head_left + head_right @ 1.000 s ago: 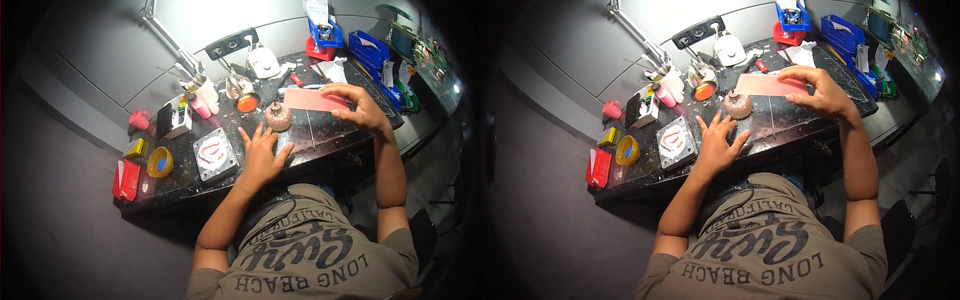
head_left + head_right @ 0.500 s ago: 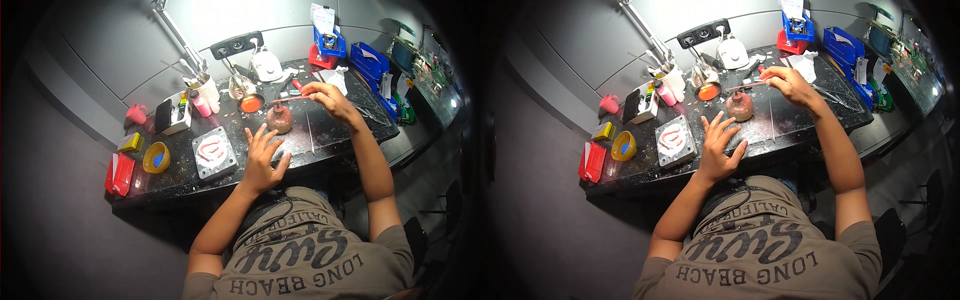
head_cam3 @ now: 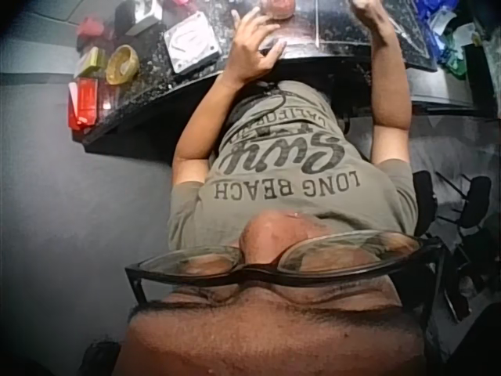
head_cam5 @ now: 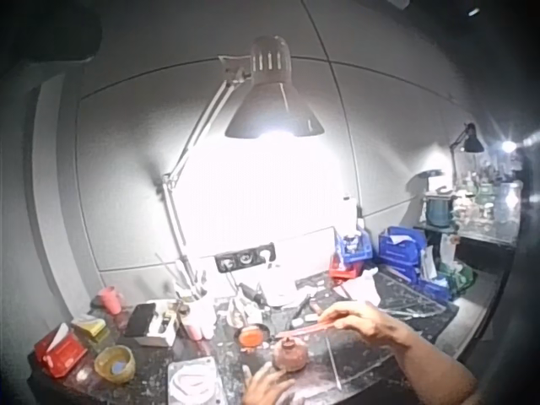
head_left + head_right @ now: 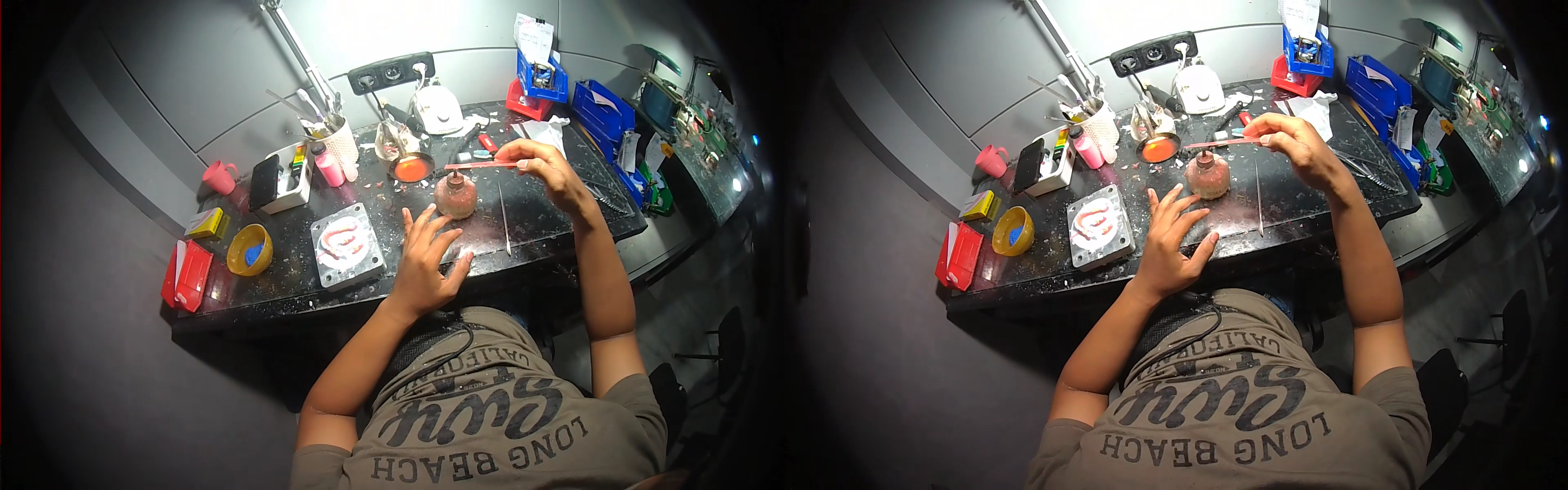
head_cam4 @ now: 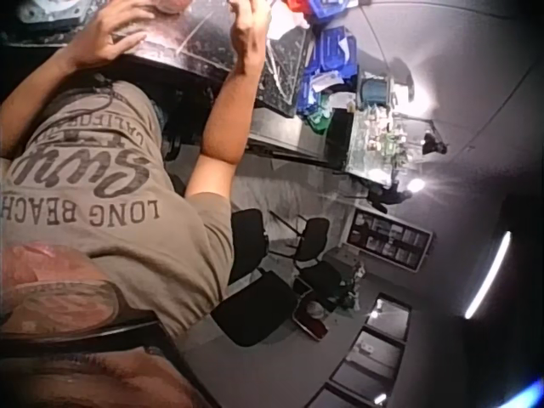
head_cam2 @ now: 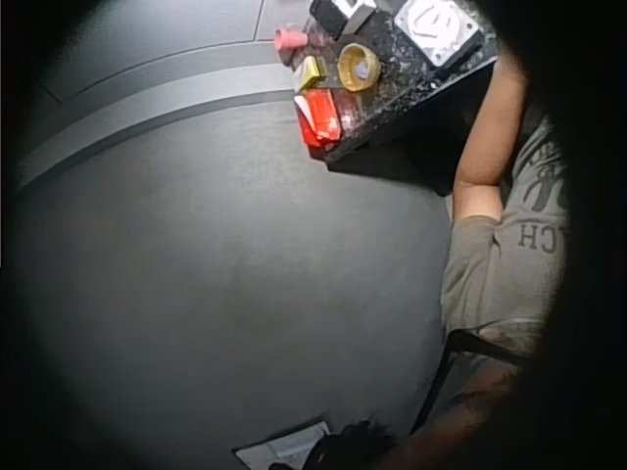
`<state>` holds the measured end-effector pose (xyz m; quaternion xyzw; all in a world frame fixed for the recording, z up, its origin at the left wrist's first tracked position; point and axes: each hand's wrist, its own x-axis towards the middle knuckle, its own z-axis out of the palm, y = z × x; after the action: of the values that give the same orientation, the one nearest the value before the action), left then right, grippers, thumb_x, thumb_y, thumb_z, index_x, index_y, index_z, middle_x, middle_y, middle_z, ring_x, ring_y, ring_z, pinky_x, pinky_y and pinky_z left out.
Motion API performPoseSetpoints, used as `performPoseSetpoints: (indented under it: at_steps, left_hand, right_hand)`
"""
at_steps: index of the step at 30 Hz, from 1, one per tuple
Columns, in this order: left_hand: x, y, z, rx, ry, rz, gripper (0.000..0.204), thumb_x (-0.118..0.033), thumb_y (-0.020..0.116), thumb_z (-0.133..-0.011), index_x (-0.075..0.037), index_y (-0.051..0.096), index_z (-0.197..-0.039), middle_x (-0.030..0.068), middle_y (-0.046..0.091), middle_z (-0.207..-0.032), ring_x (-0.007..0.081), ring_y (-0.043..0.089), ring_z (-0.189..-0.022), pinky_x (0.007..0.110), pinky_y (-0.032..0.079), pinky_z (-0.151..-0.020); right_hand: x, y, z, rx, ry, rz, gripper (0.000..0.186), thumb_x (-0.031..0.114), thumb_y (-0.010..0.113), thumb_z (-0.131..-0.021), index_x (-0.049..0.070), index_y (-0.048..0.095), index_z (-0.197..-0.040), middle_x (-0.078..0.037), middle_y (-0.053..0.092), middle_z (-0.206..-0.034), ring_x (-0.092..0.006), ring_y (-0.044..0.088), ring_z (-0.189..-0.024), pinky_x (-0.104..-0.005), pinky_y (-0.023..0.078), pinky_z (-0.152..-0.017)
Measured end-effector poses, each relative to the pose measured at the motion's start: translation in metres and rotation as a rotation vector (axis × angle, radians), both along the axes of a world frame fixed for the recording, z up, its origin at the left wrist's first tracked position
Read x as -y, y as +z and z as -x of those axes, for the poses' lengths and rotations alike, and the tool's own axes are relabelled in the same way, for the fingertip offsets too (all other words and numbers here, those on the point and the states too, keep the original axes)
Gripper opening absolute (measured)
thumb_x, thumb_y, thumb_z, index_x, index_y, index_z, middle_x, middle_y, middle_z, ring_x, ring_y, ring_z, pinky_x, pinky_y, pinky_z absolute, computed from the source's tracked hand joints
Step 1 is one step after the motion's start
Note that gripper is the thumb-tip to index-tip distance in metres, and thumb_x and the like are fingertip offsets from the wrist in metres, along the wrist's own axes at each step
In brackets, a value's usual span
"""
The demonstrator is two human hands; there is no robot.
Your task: The person carves around a dental model in a metal mold using a handheld tool, heats an instrument over a burner flame to work on the model, and then folds and rolls a sheet of wax by hand.
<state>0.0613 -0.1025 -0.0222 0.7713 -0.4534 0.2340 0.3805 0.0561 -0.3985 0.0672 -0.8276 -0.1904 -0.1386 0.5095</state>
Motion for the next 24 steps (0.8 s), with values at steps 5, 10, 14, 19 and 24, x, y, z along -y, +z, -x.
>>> performPoseSetpoints:
  at_steps: [5, 10, 14, 19, 24]
  left_hand:
    - [-0.001, 0.000, 0.000, 0.008, -0.004, -0.005, 0.035, -0.024, 0.078, -0.089, 0.000, 0.072, -0.114, 0.0207, 0.065, -0.130, 0.0454, 0.048, -0.141, 0.064, 0.011, -0.126]
    - [-0.001, -0.001, -0.001, 0.005, -0.007, -0.008, 0.034, -0.024, 0.077, -0.089, 0.000, 0.072, -0.114, 0.0206, 0.065, -0.130, 0.0445, 0.049, -0.140, 0.064, 0.013, -0.126]
    - [-0.001, -0.003, -0.001, -0.011, -0.016, -0.023, 0.038, -0.026, 0.076, -0.088, 0.002, 0.072, -0.114, 0.0233, 0.063, -0.131, 0.0451, 0.049, -0.138, 0.065, 0.019, -0.125]
    - [0.000, -0.004, 0.001, -0.016, 0.000, -0.044, 0.038, -0.027, 0.076, -0.089, 0.001, 0.072, -0.115, 0.0224, 0.063, -0.131, 0.0433, 0.050, -0.137, 0.062, 0.026, -0.123]
    - [0.000, -0.003, 0.003, -0.012, 0.012, -0.048, 0.037, -0.028, 0.076, -0.090, -0.002, 0.072, -0.115, 0.0189, 0.065, -0.132, 0.0401, 0.052, -0.137, 0.058, 0.028, -0.123]
  right_hand:
    - [-0.002, 0.000, 0.000, 0.002, 0.025, -0.018, 0.039, 0.024, 0.055, -0.094, -0.002, 0.070, -0.119, -0.012, 0.073, -0.112, -0.0178, 0.064, -0.103, -0.0320, 0.049, -0.093]
    - [0.002, -0.007, -0.008, -0.045, -0.051, 0.003, 0.038, 0.026, 0.056, -0.093, -0.001, 0.071, -0.115, -0.008, 0.072, -0.104, -0.0159, 0.061, -0.095, -0.0311, 0.048, -0.088]
    - [0.001, -0.007, -0.010, -0.083, -0.099, 0.058, 0.044, 0.030, 0.052, -0.091, -0.003, 0.070, -0.115, -0.011, 0.072, -0.110, -0.0172, 0.062, -0.100, -0.0310, 0.047, -0.090]
    - [0.005, -0.014, -0.016, -0.090, -0.126, 0.080, 0.040, 0.028, 0.052, -0.092, -0.001, 0.071, -0.114, -0.008, 0.073, -0.106, -0.0162, 0.061, -0.096, -0.0308, 0.047, -0.087]
    - [0.005, -0.018, -0.025, -0.109, -0.133, 0.081, 0.040, 0.028, 0.052, -0.092, 0.000, 0.071, -0.114, -0.008, 0.073, -0.105, -0.0157, 0.061, -0.095, -0.0309, 0.047, -0.086]
